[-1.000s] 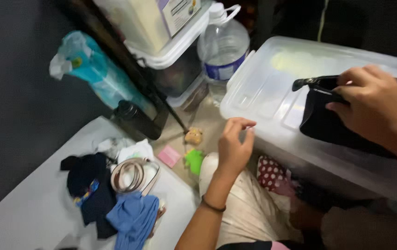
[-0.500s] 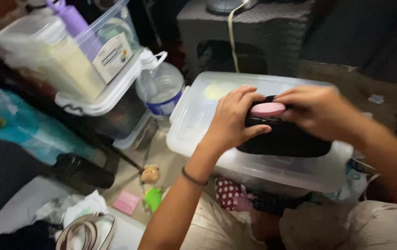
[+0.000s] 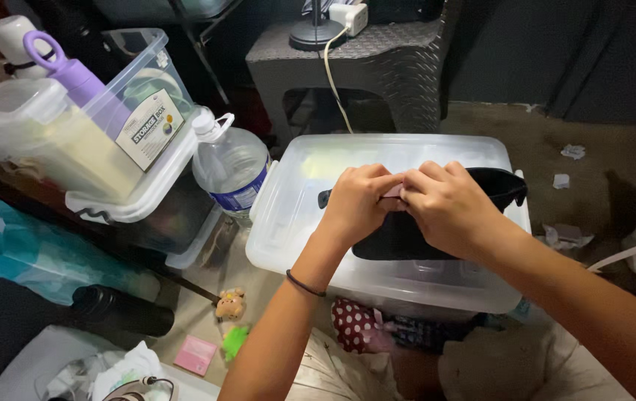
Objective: The person packs makeup brushes and a small black pouch into a larger beige handbag, then attaches a shoulder strap to the handbag. The person handles brushes, a pouch, and the handbag while sitting on the floor.
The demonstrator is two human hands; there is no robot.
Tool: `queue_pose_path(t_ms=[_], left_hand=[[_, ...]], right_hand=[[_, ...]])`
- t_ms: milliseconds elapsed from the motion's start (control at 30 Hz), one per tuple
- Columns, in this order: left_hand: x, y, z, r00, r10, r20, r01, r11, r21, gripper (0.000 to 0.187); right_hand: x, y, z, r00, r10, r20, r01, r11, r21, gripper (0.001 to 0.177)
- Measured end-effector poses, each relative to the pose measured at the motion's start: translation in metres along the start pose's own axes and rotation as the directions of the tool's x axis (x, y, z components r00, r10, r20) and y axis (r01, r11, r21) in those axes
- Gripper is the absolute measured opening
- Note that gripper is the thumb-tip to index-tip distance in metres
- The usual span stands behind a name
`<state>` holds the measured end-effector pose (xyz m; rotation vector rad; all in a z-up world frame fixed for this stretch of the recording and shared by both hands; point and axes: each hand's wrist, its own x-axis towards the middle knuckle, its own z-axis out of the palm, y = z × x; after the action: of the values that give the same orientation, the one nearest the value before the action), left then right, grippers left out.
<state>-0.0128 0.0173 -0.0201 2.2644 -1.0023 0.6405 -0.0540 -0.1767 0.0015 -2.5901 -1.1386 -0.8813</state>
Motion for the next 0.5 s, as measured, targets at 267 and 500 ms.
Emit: queue_pose_path(t_ms=[267, 500], left_hand=[[-0.005, 0.014, -0.002, 0.998, -0.016, -0.062, 0.015, 1.000, -0.014, 0.036], [-0.022, 0.047, -0.017, 0.986, 0.020, -0.164, -0.004, 0.995, 0.096, 0.049]], right_hand=[[-0.018, 0.011, -0.015, 0.990, 0.092, -0.106, -0.059, 0.957, 0.282, 0.028], [-0.018, 0.052, -0.035, 0.954, 0.297, 0.042, -0.284, 0.851, 0.441, 0.019]])
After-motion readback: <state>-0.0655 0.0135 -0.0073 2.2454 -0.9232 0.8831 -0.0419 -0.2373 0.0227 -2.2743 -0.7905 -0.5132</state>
